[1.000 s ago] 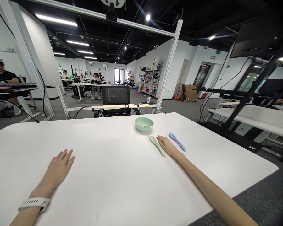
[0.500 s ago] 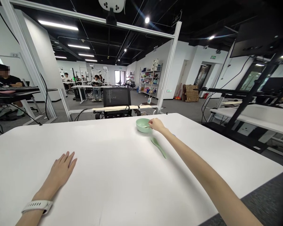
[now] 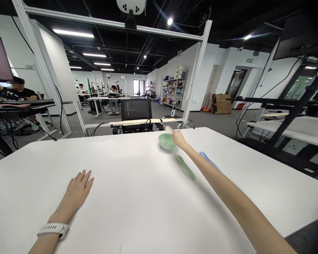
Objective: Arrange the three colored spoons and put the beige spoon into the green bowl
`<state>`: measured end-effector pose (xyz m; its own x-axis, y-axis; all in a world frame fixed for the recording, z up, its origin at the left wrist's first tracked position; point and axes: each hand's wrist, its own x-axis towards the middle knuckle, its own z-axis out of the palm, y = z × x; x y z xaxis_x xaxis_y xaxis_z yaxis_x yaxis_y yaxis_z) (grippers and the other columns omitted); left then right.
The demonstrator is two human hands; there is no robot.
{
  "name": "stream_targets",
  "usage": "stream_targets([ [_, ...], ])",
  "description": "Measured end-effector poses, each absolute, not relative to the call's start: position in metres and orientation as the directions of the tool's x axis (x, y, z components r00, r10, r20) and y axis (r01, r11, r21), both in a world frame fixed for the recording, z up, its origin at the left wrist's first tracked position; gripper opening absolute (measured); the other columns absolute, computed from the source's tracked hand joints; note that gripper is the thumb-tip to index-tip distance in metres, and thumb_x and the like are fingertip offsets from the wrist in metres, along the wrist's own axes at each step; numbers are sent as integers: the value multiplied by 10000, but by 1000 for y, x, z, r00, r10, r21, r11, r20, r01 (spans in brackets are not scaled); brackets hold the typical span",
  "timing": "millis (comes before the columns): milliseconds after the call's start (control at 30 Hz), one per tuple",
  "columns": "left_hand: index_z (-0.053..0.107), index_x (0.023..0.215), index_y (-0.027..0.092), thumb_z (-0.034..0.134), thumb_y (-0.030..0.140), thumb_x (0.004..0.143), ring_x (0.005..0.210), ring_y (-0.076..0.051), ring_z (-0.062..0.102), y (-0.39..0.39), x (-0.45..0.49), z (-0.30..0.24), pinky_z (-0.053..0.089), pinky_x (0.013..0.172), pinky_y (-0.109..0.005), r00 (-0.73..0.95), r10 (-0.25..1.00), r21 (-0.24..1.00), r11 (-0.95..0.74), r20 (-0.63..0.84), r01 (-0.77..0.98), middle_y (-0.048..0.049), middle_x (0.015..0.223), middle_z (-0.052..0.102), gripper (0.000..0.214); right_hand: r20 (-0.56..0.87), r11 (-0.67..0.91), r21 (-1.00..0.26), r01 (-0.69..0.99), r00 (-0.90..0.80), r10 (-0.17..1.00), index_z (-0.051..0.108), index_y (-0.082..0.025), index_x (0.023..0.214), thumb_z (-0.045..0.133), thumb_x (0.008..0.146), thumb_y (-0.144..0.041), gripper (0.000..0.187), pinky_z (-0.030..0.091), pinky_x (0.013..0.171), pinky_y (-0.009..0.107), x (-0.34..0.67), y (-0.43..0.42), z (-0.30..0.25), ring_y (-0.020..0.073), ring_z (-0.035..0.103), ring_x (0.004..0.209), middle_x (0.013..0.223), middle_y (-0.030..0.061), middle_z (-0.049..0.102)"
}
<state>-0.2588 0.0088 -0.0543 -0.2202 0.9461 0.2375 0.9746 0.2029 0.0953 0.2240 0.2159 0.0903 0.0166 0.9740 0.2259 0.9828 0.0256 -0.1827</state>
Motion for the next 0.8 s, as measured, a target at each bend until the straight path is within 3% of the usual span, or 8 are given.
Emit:
stream_targets([
  [133, 493, 1533, 84, 177, 497, 986, 1526, -377, 418, 10, -261, -58, 332, 1237, -545, -202, 942, 93, 183, 267, 979, -204, 1635, 474, 755, 312, 44, -301, 953, 54, 948, 535, -27, 1313, 252, 1102, -220, 402, 466, 843, 321, 247, 173, 81, 277, 674, 1035, 1273, 272, 601],
  [333, 521, 1512, 80, 233, 483, 965, 1499, -385, 449, 14, -266, -63, 362, 1207, -569, -190, 936, 103, 167, 295, 981, -223, 1607, 504, 738, 180, -25, -347, 937, 93, 979, 554, -128, 1098, 453, 1071, -388, 280, 434, 715, 310, 274, 94, 30, 269, 661, 890, 1070, 175, 657],
  [467, 501, 1522, 58, 207, 498, 959, 1507, -394, 438, 15, -266, -62, 351, 1213, -573, -190, 943, 98, 170, 275, 981, -230, 1616, 489, 773, 127, -55, -305, 951, 98, 987, 548, -132, 1053, 599, 992, -271, 160, 418, 722, 302, 275, 69, 12, 272, 665, 929, 1091, 182, 657],
  [567, 496, 1527, 57, 211, 501, 948, 1512, -386, 436, 15, -266, -61, 351, 1219, -555, -191, 943, 79, 176, 271, 981, -223, 1621, 486, 784, 109, -47, -327, 944, 87, 990, 538, -148, 999, 560, 975, -156, 34, 403, 725, 294, 274, 67, 13, 256, 664, 918, 1030, 166, 676],
  [800, 477, 1541, 61, 209, 488, 951, 1521, -378, 427, 17, -267, -63, 347, 1224, -542, -194, 946, 73, 181, 259, 981, -214, 1630, 478, 776, 169, 9, -469, 883, 80, 982, 447, -231, 881, 521, 966, -125, 155, 393, 696, 278, 258, 60, 13, 214, 650, 840, 964, 116, 677],
])
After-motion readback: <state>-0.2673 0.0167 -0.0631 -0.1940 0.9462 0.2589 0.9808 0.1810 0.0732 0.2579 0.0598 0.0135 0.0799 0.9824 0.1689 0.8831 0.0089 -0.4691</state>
